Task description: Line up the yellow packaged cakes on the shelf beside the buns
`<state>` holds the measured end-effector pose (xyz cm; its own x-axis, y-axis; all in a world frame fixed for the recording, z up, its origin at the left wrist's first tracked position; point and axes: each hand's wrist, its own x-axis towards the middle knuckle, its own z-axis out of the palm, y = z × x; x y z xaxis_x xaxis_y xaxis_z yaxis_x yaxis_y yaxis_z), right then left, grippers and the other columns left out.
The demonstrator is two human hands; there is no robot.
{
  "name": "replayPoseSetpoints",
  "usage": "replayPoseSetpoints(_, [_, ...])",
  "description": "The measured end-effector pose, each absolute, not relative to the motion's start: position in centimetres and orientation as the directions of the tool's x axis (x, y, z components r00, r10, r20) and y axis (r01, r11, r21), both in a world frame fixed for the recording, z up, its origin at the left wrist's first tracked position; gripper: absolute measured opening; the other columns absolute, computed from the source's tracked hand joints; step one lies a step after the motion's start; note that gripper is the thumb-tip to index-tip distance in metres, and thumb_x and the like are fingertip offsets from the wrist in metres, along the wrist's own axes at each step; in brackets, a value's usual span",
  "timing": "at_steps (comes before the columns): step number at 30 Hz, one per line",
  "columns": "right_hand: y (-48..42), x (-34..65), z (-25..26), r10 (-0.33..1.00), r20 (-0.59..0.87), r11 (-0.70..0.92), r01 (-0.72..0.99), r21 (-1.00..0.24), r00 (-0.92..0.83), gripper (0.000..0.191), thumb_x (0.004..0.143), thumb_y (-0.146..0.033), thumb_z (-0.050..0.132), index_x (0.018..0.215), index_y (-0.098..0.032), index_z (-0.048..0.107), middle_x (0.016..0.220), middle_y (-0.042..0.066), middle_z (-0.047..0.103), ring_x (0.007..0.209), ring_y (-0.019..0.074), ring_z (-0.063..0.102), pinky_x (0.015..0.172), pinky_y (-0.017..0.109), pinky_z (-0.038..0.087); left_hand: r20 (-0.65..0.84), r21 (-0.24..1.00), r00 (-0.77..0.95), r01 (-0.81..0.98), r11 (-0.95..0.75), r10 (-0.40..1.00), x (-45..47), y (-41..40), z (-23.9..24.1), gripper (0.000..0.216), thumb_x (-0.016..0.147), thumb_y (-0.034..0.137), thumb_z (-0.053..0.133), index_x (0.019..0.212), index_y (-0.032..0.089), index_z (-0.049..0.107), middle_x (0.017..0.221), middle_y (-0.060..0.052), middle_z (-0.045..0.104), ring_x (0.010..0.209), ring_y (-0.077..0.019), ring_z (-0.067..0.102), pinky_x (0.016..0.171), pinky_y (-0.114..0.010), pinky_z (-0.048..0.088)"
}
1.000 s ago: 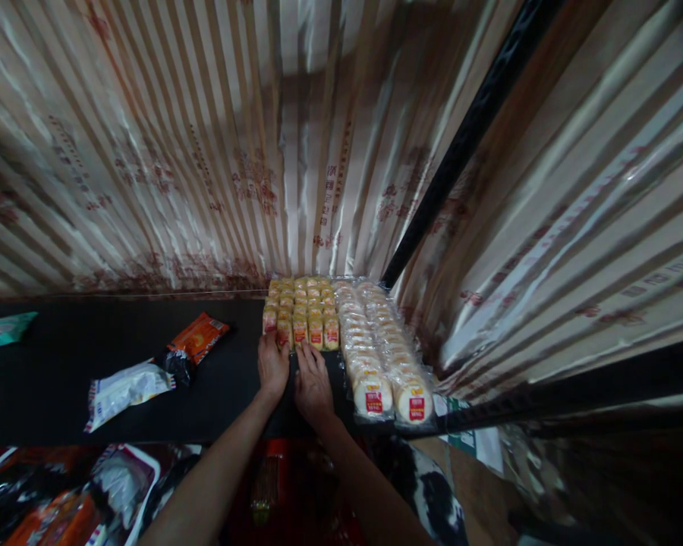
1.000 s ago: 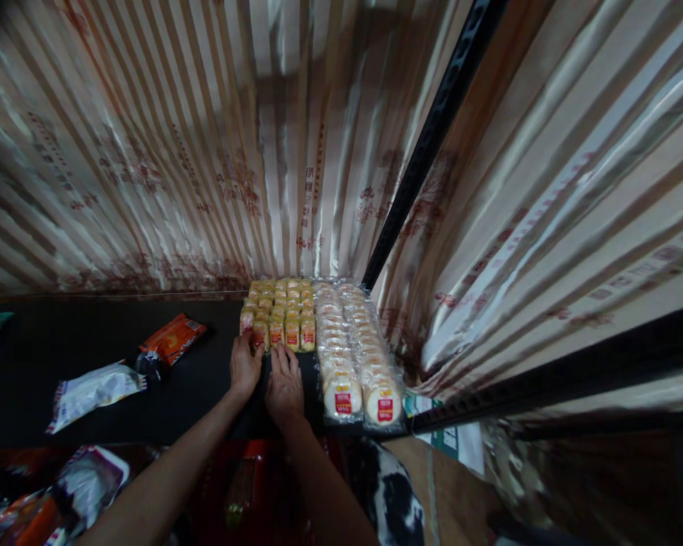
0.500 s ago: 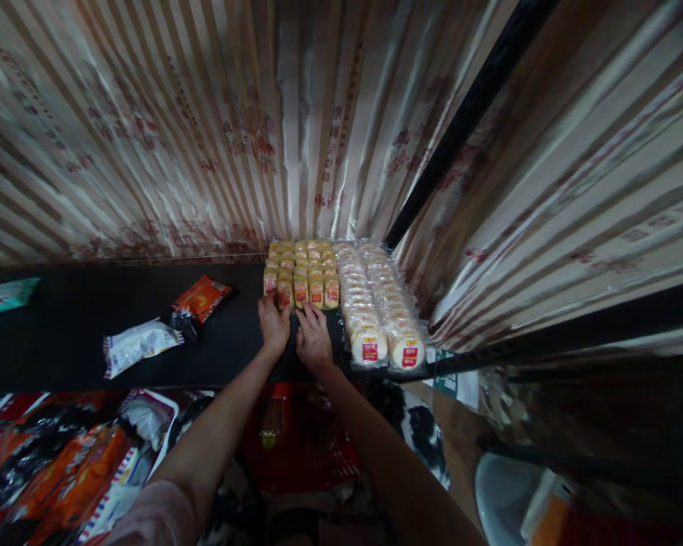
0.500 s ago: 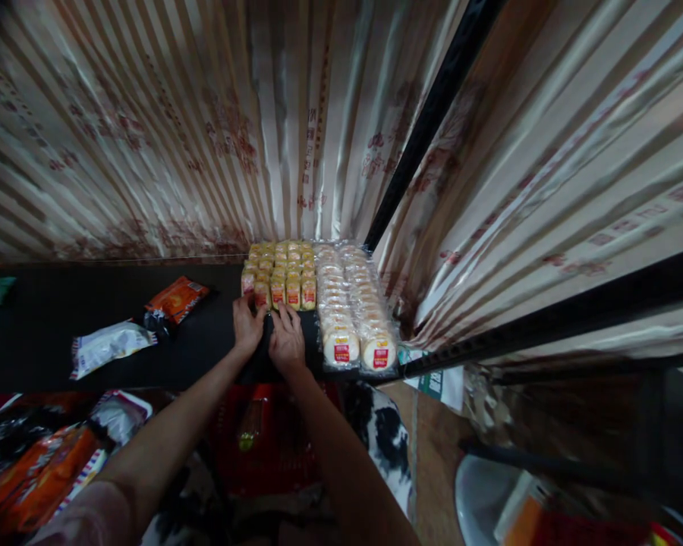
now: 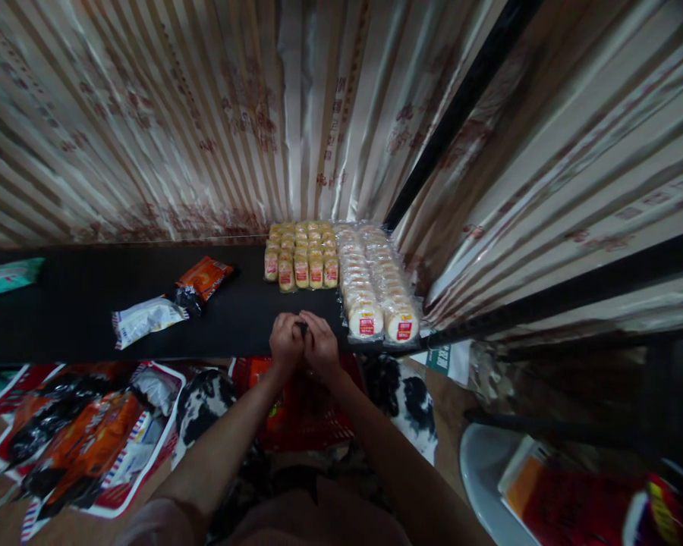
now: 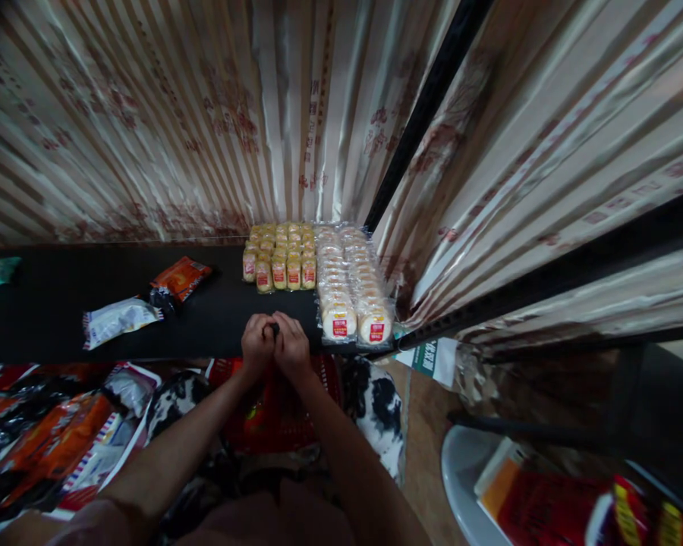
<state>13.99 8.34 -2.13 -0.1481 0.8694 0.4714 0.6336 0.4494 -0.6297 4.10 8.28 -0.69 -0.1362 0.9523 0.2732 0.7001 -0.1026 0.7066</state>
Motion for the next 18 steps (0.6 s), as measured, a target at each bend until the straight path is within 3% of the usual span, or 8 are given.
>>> replayPoseSetpoints(5, [4.2, 15.1, -3.2, 0.901, 0.429, 0.390, 0.569, -0.724, -0.072, 0.037, 0.086, -0.015, 0.033, 0.110, -0.019, 0.061, 0.101, 0.009, 0.066, 0.096, 0.0163, 0.060, 0.087, 0.032, 0.050, 0.218, 0.706, 0.038, 0.684, -0.185, 0.975, 4.3, 4.4, -1.6, 0.024, 0.083, 0.011, 0.036, 0.077, 0.021, 0.057, 0.084, -0.004, 0.059, 0.083, -0.0146, 0.055, 0.079, -0.026, 0.045])
replayPoseSetpoints(10, [0.0, 16.0, -6.2, 0.942, 0.334, 0.298, 0.572, -0.764, -0.045, 0.035, 0.081, -0.015, 0.040, 0.107, -0.021, 0.063, 0.103, 0.008, 0.065, 0.096, 0.0183, 0.060, 0.087, 0.035, 0.049, 0.064, 0.633, 0.188, 0.751, -0.186, 0.980, 4.5, 0.6, -3.7, 0.025, 0.082, 0.011, 0.039, 0.088, 0.022, 0.061, 0.092, -0.006, 0.061, 0.085, -0.0168, 0.057, 0.077, -0.027, 0.047])
replayPoseSetpoints(14, [-0.8, 16.1, -9.4, 0.971, 0.218, 0.115, 0.609, -0.785, 0.098, 0.036, 0.078, -0.013, 0.038, 0.098, -0.019, 0.067, 0.096, 0.008, 0.068, 0.093, 0.0204, 0.062, 0.083, 0.036, 0.050, -0.122, 0.668, 0.204, 0.741, -0.072, 0.971, 5.3, -0.7, -6.4, 0.030, 0.082, 0.011, 0.038, 0.096, 0.022, 0.062, 0.100, -0.008, 0.063, 0.092, -0.0181, 0.059, 0.081, -0.030, 0.047])
replayPoseSetpoints(18, [-0.3, 16.5, -11.8, 0.967, 0.145, -0.005, 0.587, -0.810, 0.209, 0.030, 0.080, -0.019, 0.040, 0.089, -0.018, 0.070, 0.079, 0.007, 0.071, 0.073, 0.0211, 0.066, 0.064, 0.033, 0.053, -0.472, 0.685, 0.081, 0.661, 0.307, 0.878, 6.5, -0.6, -9.5, 0.025, 0.081, 0.013, 0.041, 0.092, 0.016, 0.064, 0.098, -0.013, 0.065, 0.091, -0.0218, 0.062, 0.082, -0.035, 0.047])
